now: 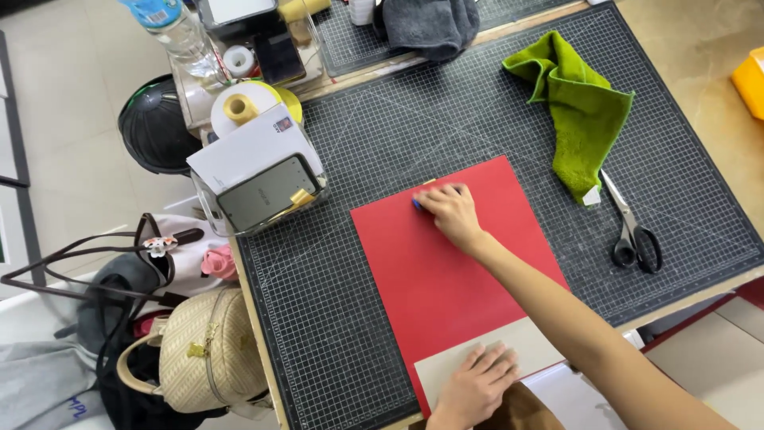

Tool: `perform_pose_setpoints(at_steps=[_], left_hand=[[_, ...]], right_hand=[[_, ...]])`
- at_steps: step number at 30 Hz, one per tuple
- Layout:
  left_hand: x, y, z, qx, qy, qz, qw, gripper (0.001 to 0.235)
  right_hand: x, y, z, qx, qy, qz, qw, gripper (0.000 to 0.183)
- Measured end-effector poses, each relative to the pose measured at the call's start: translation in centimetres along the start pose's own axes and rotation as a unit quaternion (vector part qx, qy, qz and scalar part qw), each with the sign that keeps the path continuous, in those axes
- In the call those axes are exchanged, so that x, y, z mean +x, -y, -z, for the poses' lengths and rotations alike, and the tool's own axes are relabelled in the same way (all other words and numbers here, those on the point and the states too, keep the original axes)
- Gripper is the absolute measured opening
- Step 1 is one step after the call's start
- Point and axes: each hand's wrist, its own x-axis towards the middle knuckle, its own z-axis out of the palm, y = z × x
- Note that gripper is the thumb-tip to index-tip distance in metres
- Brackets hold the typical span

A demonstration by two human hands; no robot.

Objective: Smoothing a red paper cover onto a white base using a scraper tool and a cloth

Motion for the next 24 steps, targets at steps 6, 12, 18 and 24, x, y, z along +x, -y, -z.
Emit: perform_pose_setpoints(at_steps=[6, 12, 18, 24], left_hand=[[-0.4, 0.1, -1.0, -0.016, 0.006, 0.004, 1.000, 0.039], [-1.2, 0.5, -2.9, -0.022, -0.020, -0.012, 0.999, 0.037], [-1.1, 0.2, -2.4, -0.031, 0.004, 0.003, 0.999, 0.039], [-0.8, 0.4, -1.7, -0.022, 0.001, -0.008, 1.000, 0.037]], right_hand=[[0.9, -1.1, 0.0, -0.036, -0.021, -0.004, 0.999, 0.055], [-2.3, -0.9, 1.8, -0.007, -0.001, 0.024, 1.000, 0.058], [-1.5, -1.2, 1.7, 0.022, 0.005, -0.002, 1.000, 0.063], [1.0, -2.2, 0.0, -0.005, 0.003, -0.049, 0.999, 0.056]])
